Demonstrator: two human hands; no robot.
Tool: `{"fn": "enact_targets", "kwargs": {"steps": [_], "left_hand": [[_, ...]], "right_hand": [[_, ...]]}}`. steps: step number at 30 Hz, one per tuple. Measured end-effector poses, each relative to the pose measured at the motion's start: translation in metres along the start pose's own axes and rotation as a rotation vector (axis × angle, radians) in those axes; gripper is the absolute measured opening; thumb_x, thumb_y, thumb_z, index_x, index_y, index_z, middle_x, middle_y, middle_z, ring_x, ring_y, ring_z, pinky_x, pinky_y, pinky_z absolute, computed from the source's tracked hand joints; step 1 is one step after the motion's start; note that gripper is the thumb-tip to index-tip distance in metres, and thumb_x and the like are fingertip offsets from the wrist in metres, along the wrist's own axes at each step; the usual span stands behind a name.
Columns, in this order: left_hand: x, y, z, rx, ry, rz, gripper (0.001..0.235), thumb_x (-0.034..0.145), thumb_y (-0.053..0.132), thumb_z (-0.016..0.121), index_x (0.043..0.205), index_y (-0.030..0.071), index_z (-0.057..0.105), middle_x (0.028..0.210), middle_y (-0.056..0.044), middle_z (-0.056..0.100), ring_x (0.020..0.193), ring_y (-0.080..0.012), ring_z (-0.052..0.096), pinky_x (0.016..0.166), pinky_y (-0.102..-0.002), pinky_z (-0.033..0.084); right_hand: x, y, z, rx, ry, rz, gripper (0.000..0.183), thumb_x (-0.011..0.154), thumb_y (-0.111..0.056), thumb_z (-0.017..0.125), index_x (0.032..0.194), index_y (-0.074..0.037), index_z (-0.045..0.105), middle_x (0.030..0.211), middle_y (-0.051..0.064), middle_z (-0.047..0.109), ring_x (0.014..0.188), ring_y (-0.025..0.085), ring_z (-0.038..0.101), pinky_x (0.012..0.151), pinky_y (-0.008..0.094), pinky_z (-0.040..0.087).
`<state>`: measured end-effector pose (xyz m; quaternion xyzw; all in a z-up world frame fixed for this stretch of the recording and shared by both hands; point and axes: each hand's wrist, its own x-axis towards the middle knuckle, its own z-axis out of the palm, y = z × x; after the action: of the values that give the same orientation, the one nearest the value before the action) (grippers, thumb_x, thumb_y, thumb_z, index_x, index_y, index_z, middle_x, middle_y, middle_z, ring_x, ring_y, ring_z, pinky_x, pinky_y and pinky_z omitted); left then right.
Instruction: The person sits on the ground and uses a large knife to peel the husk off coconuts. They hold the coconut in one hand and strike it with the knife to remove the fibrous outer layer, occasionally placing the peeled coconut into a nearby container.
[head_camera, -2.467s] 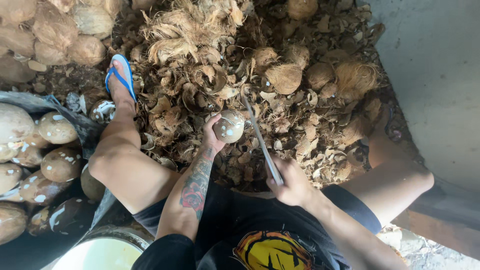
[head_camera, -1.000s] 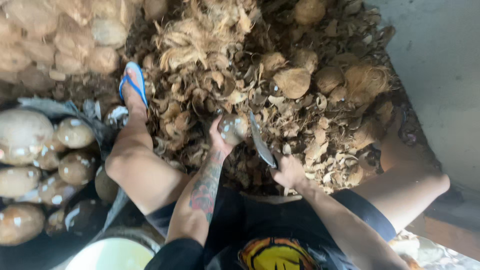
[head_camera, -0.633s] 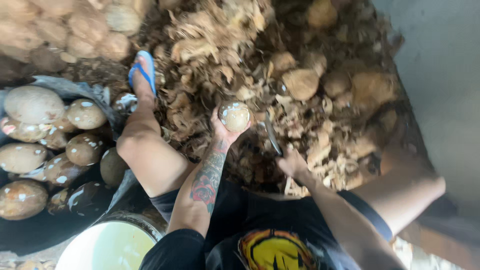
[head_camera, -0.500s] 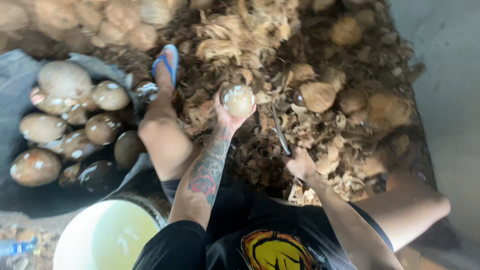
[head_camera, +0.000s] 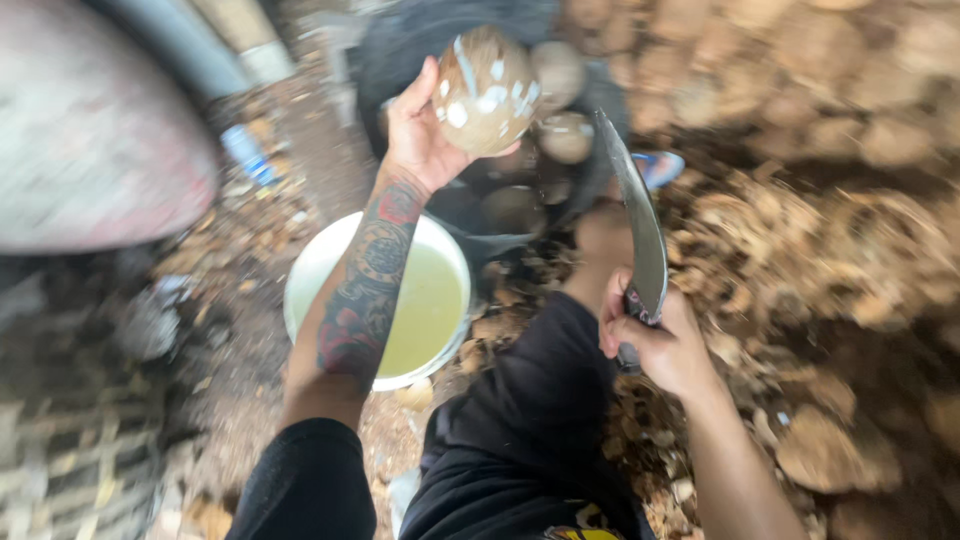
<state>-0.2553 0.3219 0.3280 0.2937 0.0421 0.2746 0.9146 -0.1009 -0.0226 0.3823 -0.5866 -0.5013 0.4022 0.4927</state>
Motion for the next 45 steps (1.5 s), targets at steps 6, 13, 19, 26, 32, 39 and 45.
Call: {"fn": "enact_targets", "kwargs": {"steps": [6,13,19,26,32,39,45], "left_hand": [[-0.177,0.055,-0.074,0.413,0.236,0.275,0.063,0.085,0.031,0.081,0.141,0.008,0.063,0.125,-0.016,0.073,0.108,-0.0289,0.075,0.092,-0.044,0.065],[-0.256,0.066,-0.1,0.752,0.247,0.298,0.058,0.083,0.021,0.086,0.136,0.01,0.066,0.13,-0.006,0.07,0.118,-0.0172,0.068,0.106,-0.031,0.056],[-0.246,0.059,-0.105,0.986,0.315,0.323,0.068,0.075,0.026,0.096,0.136,0.014,0.07,0.132,-0.006,0.068,0.126,-0.0235,0.058,0.113,-0.048,0.047],[-0.238,0.077,-0.035,1.287,0.143,0.262,0.076,0.057,0.001,0.102,0.126,0.006,0.073,0.124,-0.021,0.068,0.122,-0.0424,0.061,0.114,-0.064,0.044],[-0.229,0.075,0.023,1.732,0.04,0.306,0.072,0.051,-0.005,0.099,0.119,0.005,0.076,0.125,-0.026,0.064,0.123,-0.0478,0.059,0.113,-0.068,0.044],[-0.224,0.046,0.009,2.172,0.004,0.321,0.088,0.046,-0.008,0.095,0.129,0.014,0.075,0.135,-0.017,0.06,0.134,-0.0409,0.054,0.119,-0.058,0.042],[-0.226,0.049,0.011,2.259,0.047,0.297,0.098,0.048,-0.013,0.095,0.139,0.008,0.066,0.132,-0.019,0.063,0.133,-0.0415,0.058,0.118,-0.059,0.044]], "right_hand": [[0.027,0.025,0.118,0.411,-0.427,-0.037,0.015,0.079,-0.003,0.058,0.082,-0.008,0.044,0.059,0.016,0.056,0.05,0.024,0.055,0.05,0.032,0.048],[0.022,0.046,0.193,0.513,-0.543,0.041,0.017,0.075,0.007,0.05,0.076,-0.008,0.042,0.056,0.009,0.048,0.048,0.02,0.052,0.053,0.033,0.052],[0.048,0.078,0.212,0.47,-0.51,0.21,0.026,0.077,-0.002,0.059,0.053,-0.002,0.049,0.035,0.014,0.047,0.028,0.024,0.053,0.037,0.034,0.048],[0.055,0.124,0.2,0.096,-0.553,0.291,0.011,0.067,-0.003,0.056,0.059,-0.009,0.051,0.039,0.011,0.048,0.037,0.028,0.056,0.049,0.036,0.045],[0.069,0.142,0.189,-0.09,-0.557,0.184,0.006,0.071,-0.006,0.056,0.067,-0.01,0.053,0.055,0.014,0.057,0.062,0.033,0.059,0.068,0.042,0.043],[0.074,0.178,0.186,-0.054,-0.594,0.186,0.012,0.076,-0.002,0.055,0.075,-0.014,0.054,0.062,0.009,0.061,0.069,0.031,0.06,0.072,0.043,0.043],[0.072,0.189,0.173,-0.061,-0.59,0.237,0.011,0.073,-0.005,0.055,0.07,-0.015,0.052,0.058,0.008,0.058,0.066,0.029,0.059,0.07,0.041,0.042]]}}
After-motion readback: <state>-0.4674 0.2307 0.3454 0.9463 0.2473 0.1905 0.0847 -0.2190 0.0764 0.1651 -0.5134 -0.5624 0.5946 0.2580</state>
